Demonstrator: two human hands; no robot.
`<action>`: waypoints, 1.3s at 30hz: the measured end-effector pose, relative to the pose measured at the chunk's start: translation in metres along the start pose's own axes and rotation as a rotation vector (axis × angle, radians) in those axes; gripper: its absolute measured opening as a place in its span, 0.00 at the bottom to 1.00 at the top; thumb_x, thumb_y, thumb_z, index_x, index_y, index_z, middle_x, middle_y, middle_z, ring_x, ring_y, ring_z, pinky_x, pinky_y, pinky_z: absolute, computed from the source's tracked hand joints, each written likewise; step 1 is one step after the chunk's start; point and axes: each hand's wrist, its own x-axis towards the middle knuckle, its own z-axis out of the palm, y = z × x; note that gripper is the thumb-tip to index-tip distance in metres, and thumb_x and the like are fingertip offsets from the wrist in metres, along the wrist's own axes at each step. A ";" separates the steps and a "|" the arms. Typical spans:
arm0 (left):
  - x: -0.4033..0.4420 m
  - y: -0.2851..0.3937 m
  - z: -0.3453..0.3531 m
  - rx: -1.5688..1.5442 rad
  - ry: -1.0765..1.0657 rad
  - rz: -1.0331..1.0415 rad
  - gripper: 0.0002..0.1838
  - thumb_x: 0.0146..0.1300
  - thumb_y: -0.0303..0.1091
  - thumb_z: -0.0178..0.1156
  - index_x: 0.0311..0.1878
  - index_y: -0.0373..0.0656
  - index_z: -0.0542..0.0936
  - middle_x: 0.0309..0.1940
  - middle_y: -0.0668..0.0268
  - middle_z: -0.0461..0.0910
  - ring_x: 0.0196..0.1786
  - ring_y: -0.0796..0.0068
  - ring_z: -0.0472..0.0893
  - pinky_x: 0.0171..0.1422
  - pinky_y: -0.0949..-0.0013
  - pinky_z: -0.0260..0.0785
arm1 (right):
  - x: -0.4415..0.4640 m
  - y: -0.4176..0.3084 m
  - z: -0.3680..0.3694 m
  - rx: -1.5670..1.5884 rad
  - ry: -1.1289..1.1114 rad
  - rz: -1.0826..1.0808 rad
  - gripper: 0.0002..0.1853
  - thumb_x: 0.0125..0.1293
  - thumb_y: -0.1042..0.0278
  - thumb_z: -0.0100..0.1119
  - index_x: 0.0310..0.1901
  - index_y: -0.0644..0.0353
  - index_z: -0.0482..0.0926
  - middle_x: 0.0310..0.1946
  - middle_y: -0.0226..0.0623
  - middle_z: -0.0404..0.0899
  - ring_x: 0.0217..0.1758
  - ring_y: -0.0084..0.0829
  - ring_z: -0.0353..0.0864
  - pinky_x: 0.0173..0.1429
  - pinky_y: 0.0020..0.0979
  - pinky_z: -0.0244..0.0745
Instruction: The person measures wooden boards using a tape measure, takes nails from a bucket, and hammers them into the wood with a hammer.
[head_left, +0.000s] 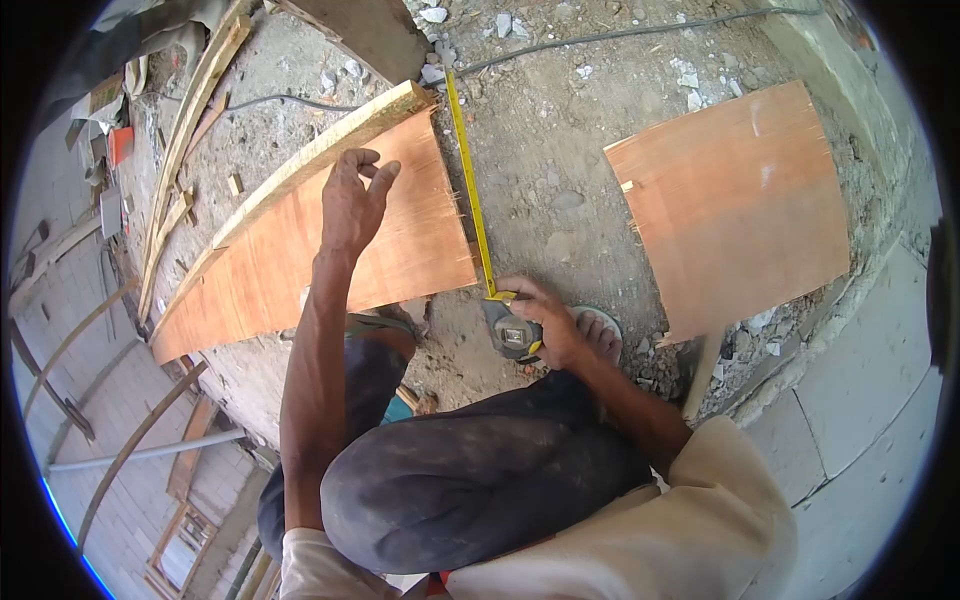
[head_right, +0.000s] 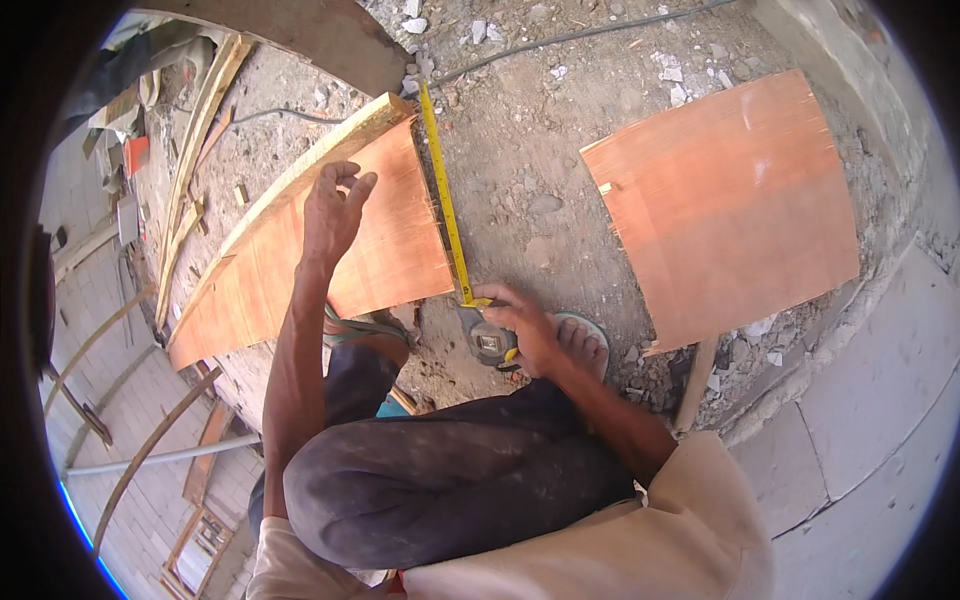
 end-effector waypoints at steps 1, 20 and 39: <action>0.016 -0.003 -0.002 0.016 0.062 0.071 0.27 0.74 0.49 0.70 0.61 0.33 0.80 0.48 0.52 0.87 0.52 0.51 0.85 0.62 0.51 0.77 | -0.002 0.003 -0.001 -0.034 0.003 -0.039 0.24 0.75 0.70 0.59 0.71 0.63 0.76 0.55 0.39 0.84 0.54 0.28 0.87 0.57 0.33 0.86; 0.134 0.014 -0.009 0.489 -0.440 -0.014 0.41 0.57 0.62 0.79 0.58 0.31 0.85 0.48 0.42 0.90 0.54 0.46 0.90 0.62 0.49 0.80 | -0.014 -0.006 0.005 -0.095 0.157 -0.023 0.25 0.73 0.68 0.60 0.70 0.60 0.77 0.56 0.35 0.81 0.57 0.24 0.79 0.64 0.29 0.75; -0.170 0.056 0.087 -0.431 0.559 -0.705 0.26 0.72 0.51 0.75 0.39 0.41 0.71 0.29 0.71 0.72 0.30 0.73 0.71 0.37 0.64 0.70 | 0.061 -0.041 0.003 -0.227 -0.138 -0.123 0.27 0.68 0.66 0.57 0.68 0.63 0.71 0.54 0.48 0.83 0.48 0.39 0.90 0.54 0.38 0.87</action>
